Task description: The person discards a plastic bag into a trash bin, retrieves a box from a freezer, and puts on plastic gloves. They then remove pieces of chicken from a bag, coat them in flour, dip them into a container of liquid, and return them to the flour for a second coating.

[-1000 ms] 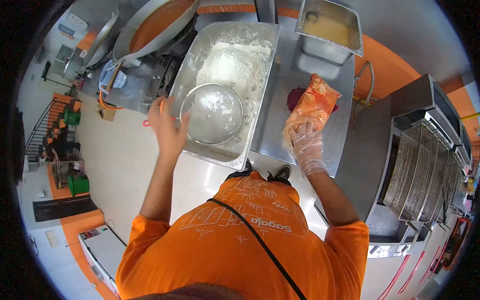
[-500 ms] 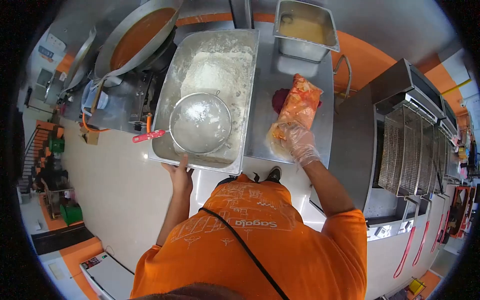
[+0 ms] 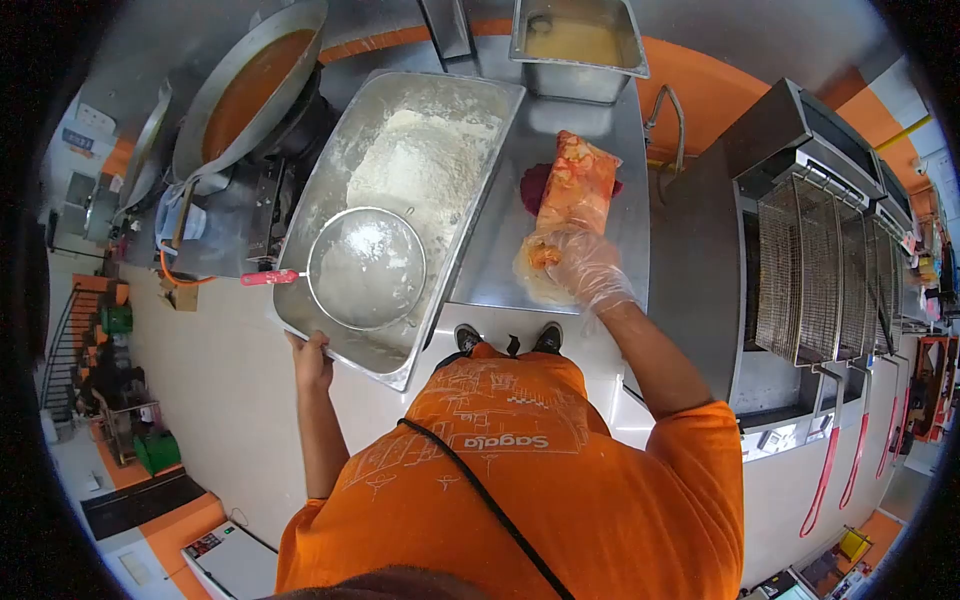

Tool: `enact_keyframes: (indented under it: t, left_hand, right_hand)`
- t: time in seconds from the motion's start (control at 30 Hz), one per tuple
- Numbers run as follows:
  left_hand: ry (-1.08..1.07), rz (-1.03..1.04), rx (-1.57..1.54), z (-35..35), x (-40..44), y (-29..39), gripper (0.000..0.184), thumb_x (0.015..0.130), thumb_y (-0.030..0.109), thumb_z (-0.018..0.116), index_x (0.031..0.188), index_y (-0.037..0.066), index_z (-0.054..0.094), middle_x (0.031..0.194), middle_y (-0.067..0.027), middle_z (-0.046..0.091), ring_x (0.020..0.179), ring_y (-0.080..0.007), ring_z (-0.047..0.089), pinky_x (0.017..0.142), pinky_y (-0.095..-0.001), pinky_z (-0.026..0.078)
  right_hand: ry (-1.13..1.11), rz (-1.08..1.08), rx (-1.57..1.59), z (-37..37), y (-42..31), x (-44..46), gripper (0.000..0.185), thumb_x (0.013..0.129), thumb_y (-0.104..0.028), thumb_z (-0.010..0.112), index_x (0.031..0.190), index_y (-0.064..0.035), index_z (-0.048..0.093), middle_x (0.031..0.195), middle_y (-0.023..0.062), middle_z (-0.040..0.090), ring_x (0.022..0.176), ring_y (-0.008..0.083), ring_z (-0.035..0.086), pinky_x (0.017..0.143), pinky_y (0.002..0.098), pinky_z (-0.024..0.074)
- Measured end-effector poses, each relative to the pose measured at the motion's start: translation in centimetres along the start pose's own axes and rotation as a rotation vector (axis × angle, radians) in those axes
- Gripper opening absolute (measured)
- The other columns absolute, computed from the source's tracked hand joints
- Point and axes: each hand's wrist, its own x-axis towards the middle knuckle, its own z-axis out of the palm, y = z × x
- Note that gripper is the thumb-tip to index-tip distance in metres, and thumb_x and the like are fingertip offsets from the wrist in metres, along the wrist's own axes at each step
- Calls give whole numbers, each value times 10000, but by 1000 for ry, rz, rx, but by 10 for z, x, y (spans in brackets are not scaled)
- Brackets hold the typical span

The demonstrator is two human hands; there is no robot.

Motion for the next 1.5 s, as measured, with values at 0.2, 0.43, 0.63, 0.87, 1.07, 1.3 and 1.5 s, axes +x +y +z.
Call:
enact_keyframes:
  t: [0.2, 0.43, 0.63, 0.87, 1.07, 1.3, 1.5]
  left_hand:
    - [-62, 0, 77, -28, 7, 10, 804, 663, -91, 426, 1404, 135, 211, 1274, -121, 405, 1141, -274, 443, 959, -373, 398]
    - [-126, -18, 153, -34, 11, 26, 851, 658, -112, 419, 1439, 96, 153, 1331, -131, 369, 1186, -259, 408, 976, -319, 357]
    - [-202, -23, 192, -49, 32, 32, 871, 657, -87, 443, 1449, 99, 130, 1352, -130, 358, 1212, -261, 396, 996, -319, 342]
    - [-260, -26, 249, -69, 60, 42, 889, 642, -82, 453, 1457, 60, 127, 1381, -105, 350, 1243, -227, 372, 1021, -291, 302]
    - [-278, -51, 297, -74, 80, 53, 894, 625, -45, 477, 1454, 45, 156, 1368, -106, 376, 1234, -220, 380, 1005, -269, 304]
    - [-276, -73, 297, -78, 92, 65, 886, 632, -24, 485, 1455, 50, 165, 1360, -98, 385, 1225, -212, 389, 998, -269, 308]
    - [-288, -77, 331, -83, 96, 67, 881, 632, -25, 490, 1453, 52, 181, 1363, -92, 387, 1229, -214, 389, 1019, -276, 293]
  right_hand:
    - [44, 29, 66, -47, -9, -13, 383, 672, -266, 698, 1047, -192, 669, 996, 96, 663, 890, 304, 629, 800, 370, 505]
    - [195, 132, 698, -67, 2, -13, 359, 720, -185, 679, 1042, -33, 632, 908, 152, 665, 830, 221, 654, 758, 326, 516]
    - [136, 133, 1529, -101, -18, -4, 398, 762, -91, 630, 1139, 1, 543, 1001, 81, 624, 892, 157, 611, 807, 292, 497]
    - [17, -56, 1941, -138, -90, 4, 555, 704, -90, 637, 1227, -5, 474, 1013, 108, 616, 976, 210, 617, 860, 339, 513]
    - [-159, 36, 1998, -170, -174, 25, 486, 677, -122, 671, 1130, -19, 526, 964, 99, 618, 895, 190, 628, 788, 327, 529]
    - [-254, 39, 1903, -162, -166, 34, 450, 689, -115, 674, 1104, -12, 535, 950, 98, 622, 873, 182, 629, 762, 314, 527]
    - [-245, -20, 1820, -162, -168, 1, 419, 700, -109, 678, 1083, -6, 543, 938, 98, 626, 853, 174, 630, 739, 303, 525]
